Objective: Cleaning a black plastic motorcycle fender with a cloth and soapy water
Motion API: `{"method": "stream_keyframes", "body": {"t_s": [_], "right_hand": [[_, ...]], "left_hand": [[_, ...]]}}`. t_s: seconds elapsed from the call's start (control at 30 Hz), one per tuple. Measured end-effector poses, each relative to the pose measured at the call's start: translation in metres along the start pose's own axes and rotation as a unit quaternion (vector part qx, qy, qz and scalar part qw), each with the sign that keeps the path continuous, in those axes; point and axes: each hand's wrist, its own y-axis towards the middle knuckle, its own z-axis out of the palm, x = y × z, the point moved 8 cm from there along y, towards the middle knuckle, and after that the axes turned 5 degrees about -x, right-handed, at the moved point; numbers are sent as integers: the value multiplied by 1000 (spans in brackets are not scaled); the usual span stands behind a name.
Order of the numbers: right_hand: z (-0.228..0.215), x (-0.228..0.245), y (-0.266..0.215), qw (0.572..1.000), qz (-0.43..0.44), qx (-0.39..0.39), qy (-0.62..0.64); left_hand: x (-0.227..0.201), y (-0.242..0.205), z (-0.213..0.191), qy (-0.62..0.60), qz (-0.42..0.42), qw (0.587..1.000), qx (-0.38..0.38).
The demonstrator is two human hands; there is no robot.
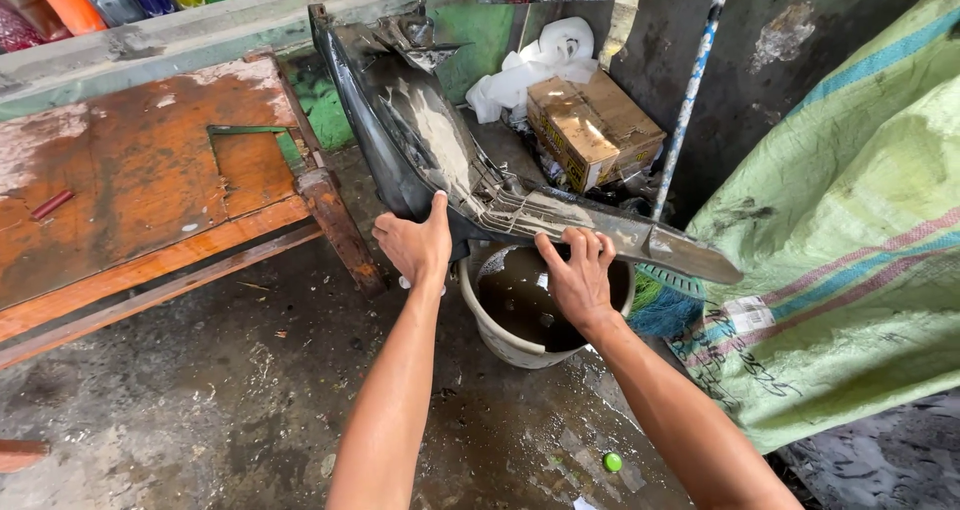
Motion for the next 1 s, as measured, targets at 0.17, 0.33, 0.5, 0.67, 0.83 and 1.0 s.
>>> {"method": "stream_keyframes", "body": {"t_s": [0.17,0.33,0.5,0.67,0.83,1.0], "right_hand": [[-16,-3,0,996,32,35,70],[-39,-15,19,985,71,50,152],[-8,-66,8,820,308,438,205],[-7,-107,-18,730,352,536,236],[3,-117,-46,693,339,587,244],[17,-120,-51,773,334,512,171]], "left_hand": [[-10,-12,1,-11,29,999,-41],[-19,-16,0,-41,75,993,-81],[-18,-11,3,-63,75,991,-90],[-14,-2,4,-69,80,991,-81],[0,11,13,-66,58,995,-37],[23,20,28,-30,24,998,45]]}}
